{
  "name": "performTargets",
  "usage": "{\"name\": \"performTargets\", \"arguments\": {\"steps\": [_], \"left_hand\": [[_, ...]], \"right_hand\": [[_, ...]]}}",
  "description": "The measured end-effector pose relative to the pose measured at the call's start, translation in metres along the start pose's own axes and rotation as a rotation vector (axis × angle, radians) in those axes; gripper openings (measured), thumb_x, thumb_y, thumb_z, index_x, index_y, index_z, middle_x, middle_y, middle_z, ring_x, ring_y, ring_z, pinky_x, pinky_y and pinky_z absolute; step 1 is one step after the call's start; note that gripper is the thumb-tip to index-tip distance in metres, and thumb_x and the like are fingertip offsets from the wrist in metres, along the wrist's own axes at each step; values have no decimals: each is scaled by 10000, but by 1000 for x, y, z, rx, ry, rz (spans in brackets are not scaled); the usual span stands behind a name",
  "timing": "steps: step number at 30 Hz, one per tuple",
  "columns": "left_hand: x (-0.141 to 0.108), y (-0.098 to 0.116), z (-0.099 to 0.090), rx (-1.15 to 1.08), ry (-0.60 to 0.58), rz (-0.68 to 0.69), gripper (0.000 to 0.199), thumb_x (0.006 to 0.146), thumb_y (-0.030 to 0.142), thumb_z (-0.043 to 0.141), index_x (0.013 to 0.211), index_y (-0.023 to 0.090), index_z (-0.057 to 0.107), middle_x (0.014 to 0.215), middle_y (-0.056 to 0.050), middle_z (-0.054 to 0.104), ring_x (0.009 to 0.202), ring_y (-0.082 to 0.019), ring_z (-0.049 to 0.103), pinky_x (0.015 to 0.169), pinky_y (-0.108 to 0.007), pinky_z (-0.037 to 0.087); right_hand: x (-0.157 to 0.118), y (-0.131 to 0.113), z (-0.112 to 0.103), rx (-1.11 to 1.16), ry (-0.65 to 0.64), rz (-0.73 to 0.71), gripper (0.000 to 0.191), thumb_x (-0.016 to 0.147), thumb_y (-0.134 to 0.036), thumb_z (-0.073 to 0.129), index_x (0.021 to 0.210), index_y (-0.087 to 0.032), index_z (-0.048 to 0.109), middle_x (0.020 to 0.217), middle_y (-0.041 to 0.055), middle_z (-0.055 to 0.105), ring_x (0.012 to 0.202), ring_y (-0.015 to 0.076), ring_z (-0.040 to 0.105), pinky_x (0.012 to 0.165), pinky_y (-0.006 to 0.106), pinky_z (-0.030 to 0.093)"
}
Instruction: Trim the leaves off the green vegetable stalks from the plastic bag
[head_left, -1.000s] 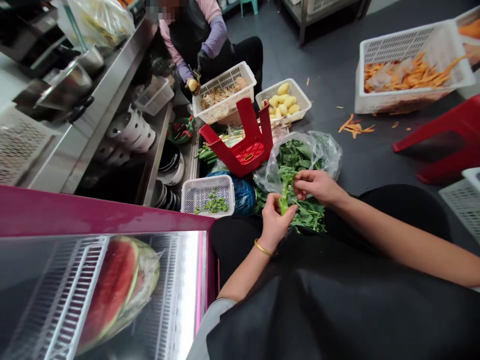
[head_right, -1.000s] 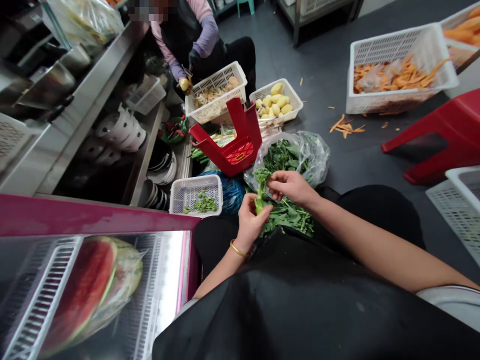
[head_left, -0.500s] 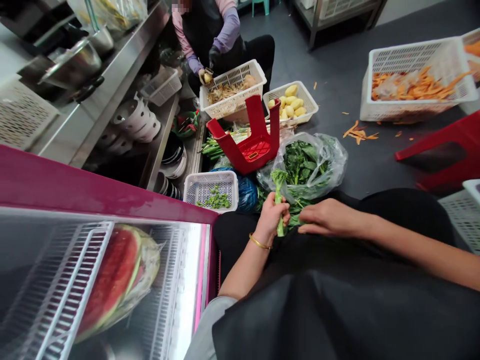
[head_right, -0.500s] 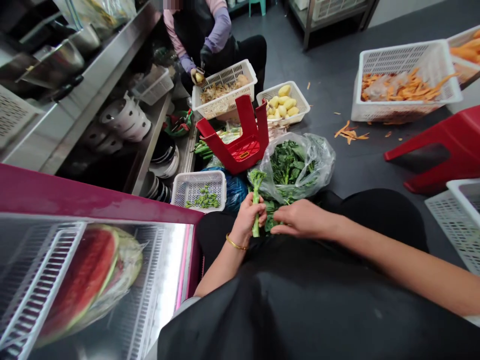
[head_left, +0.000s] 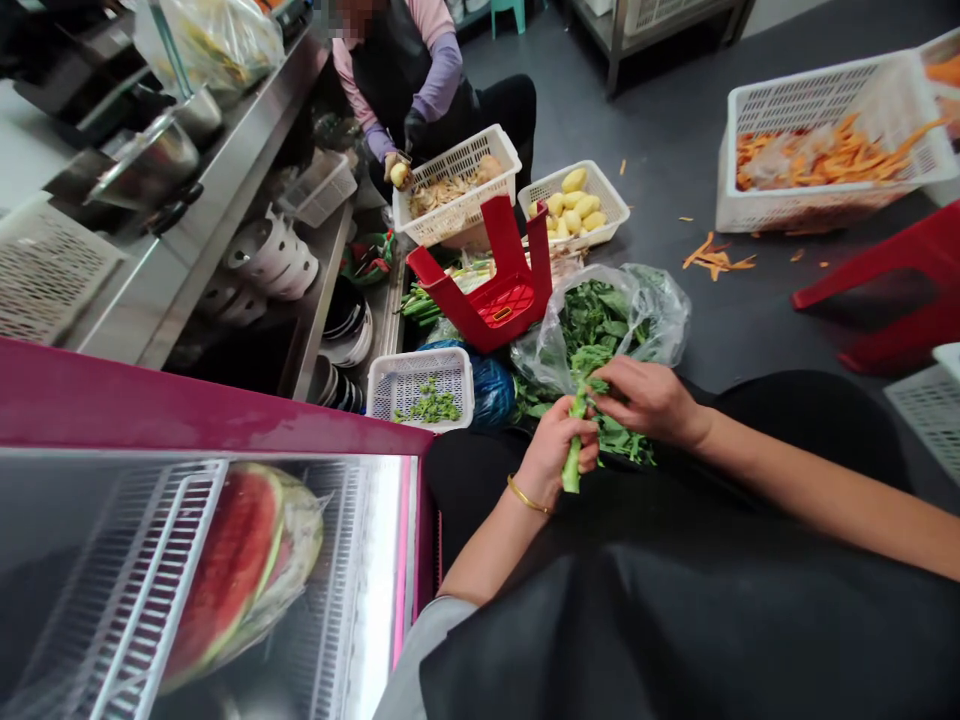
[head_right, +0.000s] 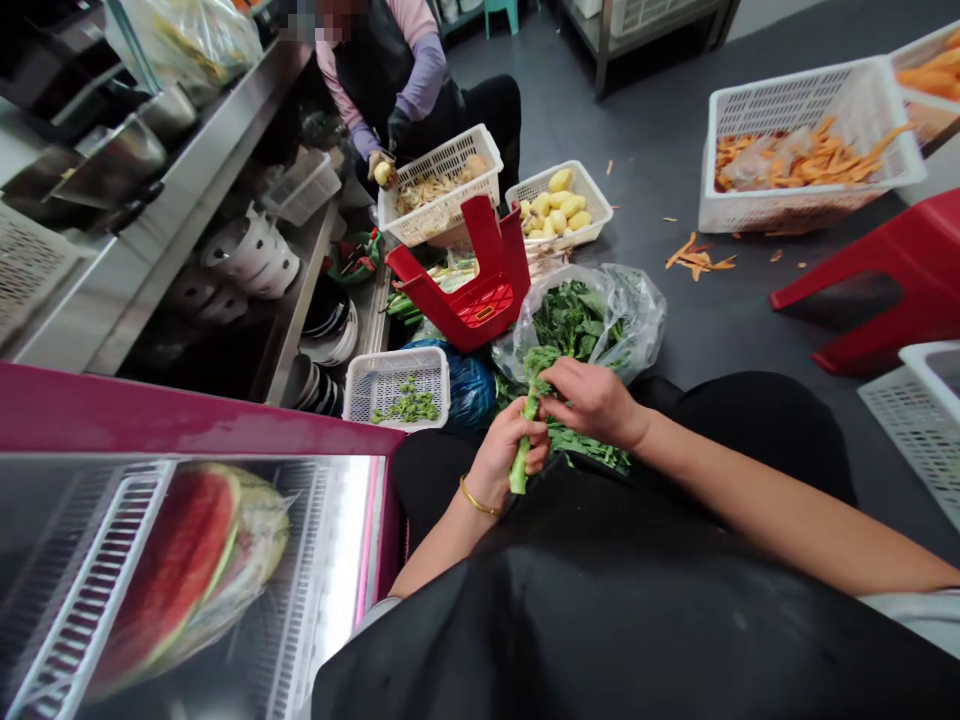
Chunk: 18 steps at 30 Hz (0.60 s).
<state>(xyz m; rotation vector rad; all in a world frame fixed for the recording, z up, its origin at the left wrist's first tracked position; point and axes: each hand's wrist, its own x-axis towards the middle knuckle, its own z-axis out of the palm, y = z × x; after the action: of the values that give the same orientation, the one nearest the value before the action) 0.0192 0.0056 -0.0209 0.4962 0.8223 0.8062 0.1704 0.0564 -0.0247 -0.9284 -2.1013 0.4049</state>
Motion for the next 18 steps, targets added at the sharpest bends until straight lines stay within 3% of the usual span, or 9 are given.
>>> {"name": "performTargets", "arguments": {"steps": [3, 5, 7, 9, 11, 13, 15, 18], "left_hand": [[3, -2, -1, -85, 7, -40, 305, 618, 309, 625, 836, 223, 430, 502, 94, 404, 316, -72, 359, 320, -171, 234], [5, -2, -5, -166, 24, -46, 298, 638, 374, 601, 841, 223, 443, 490, 86, 402, 312, -82, 353, 318, -183, 233], [8, 0, -14, -193, 78, 6, 293, 693, 424, 582, 868, 210, 485, 501, 75, 410, 326, -88, 373, 327, -190, 239], [12, 0, -27, -198, 172, 29, 280, 754, 429, 561, 886, 184, 529, 529, 56, 442, 357, -89, 409, 347, -191, 257], [19, -4, -42, -226, 296, -49, 230, 776, 367, 564, 864, 155, 553, 561, 27, 495, 392, -90, 444, 375, -192, 292], [28, -10, -57, -303, 395, -195, 175, 774, 308, 563, 788, 134, 551, 573, -12, 537, 413, -105, 473, 405, -213, 339], [35, -14, -69, -351, 450, -185, 178, 792, 312, 543, 779, 134, 549, 582, -32, 557, 438, -128, 506, 441, -239, 384], [38, -9, -75, -480, 451, -30, 291, 824, 428, 516, 856, 145, 575, 668, -55, 599, 576, -179, 599, 562, -300, 471]], "right_hand": [[-12, 0, -4, 20, -96, -177, 173, 891, -269, 496, 945, -186, 638, 774, 74, 648, 695, 161, 601, 627, 266, 478], [-16, 2, -5, 120, -163, -178, 189, 895, -286, 491, 940, -193, 649, 776, 69, 658, 689, 154, 607, 617, 259, 477], [-16, 7, -4, 222, -163, 17, 201, 890, -334, 509, 881, -191, 650, 716, 48, 651, 610, 139, 585, 562, 251, 453], [-5, 13, 1, 284, -140, 323, 241, 864, -410, 549, 803, -189, 623, 616, 15, 618, 517, 126, 546, 497, 245, 414], [21, 17, 14, 328, -190, 535, 303, 817, -480, 586, 720, -193, 573, 522, -12, 562, 458, 123, 516, 457, 246, 383], [60, 12, 35, 416, -336, 578, 329, 778, -515, 603, 704, -198, 555, 506, -18, 546, 459, 133, 524, 454, 253, 385], [101, -1, 56, 513, -464, 502, 327, 752, -513, 621, 823, -194, 606, 592, 1, 607, 518, 151, 564, 493, 268, 418], [137, -13, 69, 391, -437, 314, 386, 759, -509, 612, 983, -197, 648, 784, 51, 685, 670, 184, 615, 608, 297, 448]]}}
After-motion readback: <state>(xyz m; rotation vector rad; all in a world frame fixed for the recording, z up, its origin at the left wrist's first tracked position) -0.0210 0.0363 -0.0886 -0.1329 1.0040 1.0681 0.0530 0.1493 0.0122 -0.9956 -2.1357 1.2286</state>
